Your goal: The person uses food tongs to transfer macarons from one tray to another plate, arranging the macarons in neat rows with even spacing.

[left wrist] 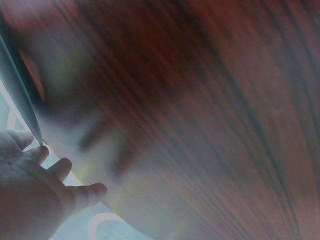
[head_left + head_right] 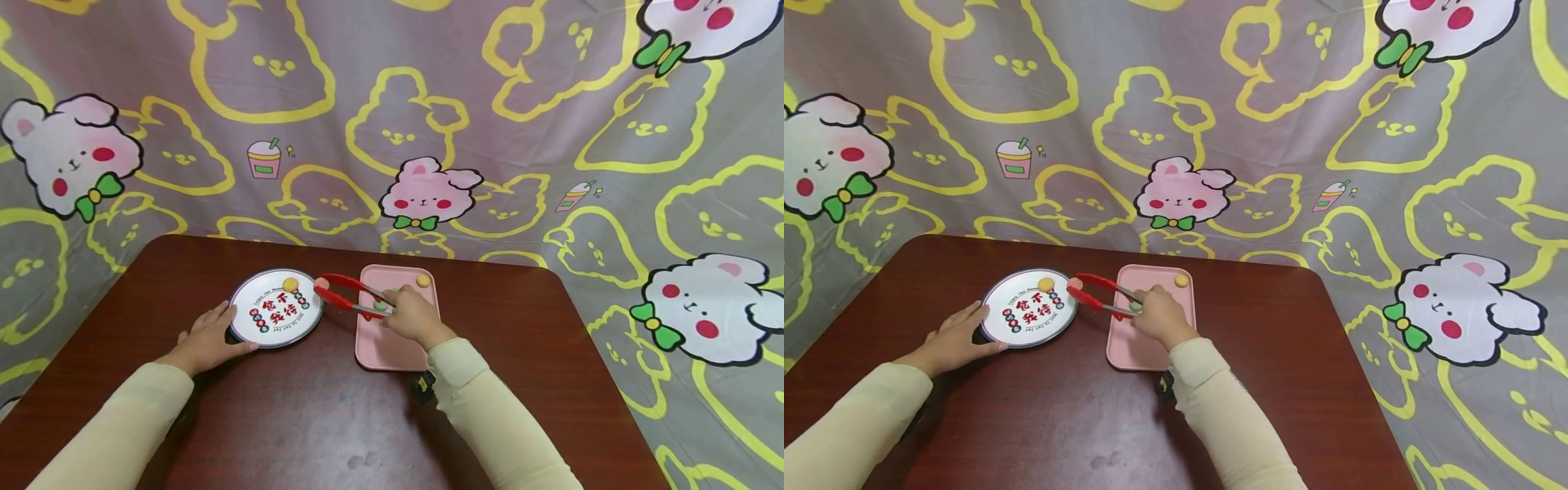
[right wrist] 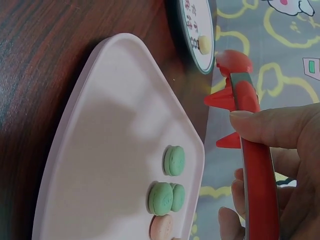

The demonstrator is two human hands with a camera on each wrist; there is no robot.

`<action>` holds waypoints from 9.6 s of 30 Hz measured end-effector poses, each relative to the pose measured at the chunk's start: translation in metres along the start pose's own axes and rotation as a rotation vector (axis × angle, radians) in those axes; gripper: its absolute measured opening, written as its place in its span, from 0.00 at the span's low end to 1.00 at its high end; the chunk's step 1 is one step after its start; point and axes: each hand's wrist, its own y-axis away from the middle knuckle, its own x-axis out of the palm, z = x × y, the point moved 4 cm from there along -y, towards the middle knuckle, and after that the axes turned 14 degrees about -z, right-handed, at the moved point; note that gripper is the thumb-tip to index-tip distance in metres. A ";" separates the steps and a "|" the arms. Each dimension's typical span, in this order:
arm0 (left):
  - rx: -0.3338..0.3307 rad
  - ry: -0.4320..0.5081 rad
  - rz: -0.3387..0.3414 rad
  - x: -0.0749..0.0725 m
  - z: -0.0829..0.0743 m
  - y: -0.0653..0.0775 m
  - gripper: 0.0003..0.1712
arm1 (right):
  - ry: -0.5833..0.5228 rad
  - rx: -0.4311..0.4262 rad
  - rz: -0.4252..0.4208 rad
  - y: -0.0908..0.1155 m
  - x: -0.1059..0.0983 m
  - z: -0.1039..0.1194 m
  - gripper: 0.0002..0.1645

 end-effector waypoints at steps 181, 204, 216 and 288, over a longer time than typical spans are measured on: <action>0.020 0.016 -0.012 0.000 -0.001 0.002 0.69 | 0.103 0.027 0.013 0.003 0.002 0.020 0.28; 0.027 0.021 -0.016 0.002 0.000 0.003 0.69 | 0.050 0.045 -0.098 0.027 -0.012 0.002 0.42; 0.025 0.014 -0.006 -0.001 -0.003 0.001 0.68 | 0.045 0.054 -0.133 0.039 -0.029 -0.006 0.45; 0.038 -0.006 -0.015 0.004 0.002 -0.001 0.68 | 0.059 0.174 -0.234 0.092 -0.049 -0.084 0.45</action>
